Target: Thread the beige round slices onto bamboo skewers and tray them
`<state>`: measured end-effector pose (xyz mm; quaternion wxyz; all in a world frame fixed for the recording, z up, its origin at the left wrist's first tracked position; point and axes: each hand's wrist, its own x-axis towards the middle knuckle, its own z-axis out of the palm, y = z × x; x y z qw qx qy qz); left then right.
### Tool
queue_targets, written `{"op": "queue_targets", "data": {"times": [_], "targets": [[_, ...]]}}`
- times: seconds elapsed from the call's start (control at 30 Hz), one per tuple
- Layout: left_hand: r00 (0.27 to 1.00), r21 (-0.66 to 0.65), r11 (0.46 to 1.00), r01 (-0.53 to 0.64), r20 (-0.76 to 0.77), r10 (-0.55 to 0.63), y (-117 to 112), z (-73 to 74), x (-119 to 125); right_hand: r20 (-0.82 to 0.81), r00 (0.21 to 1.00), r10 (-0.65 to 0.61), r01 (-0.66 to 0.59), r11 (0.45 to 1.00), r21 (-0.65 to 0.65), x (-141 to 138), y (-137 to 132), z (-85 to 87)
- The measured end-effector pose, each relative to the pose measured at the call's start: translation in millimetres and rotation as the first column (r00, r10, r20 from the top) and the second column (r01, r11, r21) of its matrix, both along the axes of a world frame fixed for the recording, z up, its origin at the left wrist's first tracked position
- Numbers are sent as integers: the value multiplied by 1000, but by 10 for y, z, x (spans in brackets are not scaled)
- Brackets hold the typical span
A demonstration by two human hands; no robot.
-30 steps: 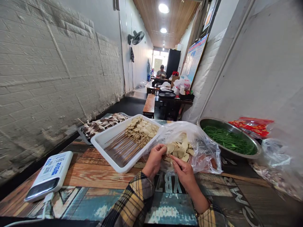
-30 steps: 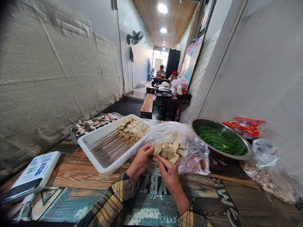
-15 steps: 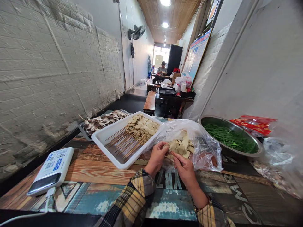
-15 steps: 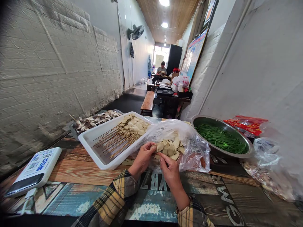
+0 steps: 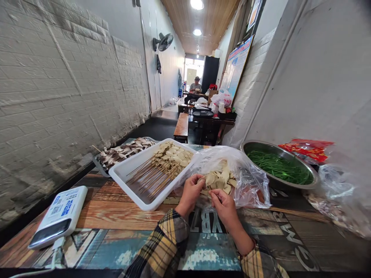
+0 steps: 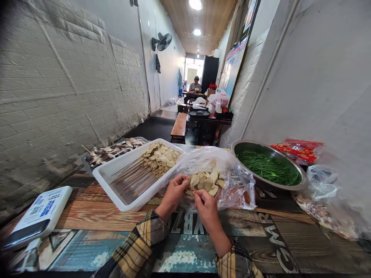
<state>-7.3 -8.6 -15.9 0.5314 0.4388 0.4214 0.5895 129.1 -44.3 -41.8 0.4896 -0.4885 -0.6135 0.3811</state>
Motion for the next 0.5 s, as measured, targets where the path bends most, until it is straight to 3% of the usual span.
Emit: {"op": "queue_targets", "data": {"times": [0.33, 0.5], "targets": [[990, 39, 999, -31, -137, 36, 13, -3, -11, -78, 997, 0, -2, 1000, -26, -43, 20, 18], [985, 50, 998, 35, -170, -26, -17, 15, 13, -118, 993, -28, 24, 999, -32, -43, 40, 34]]}}
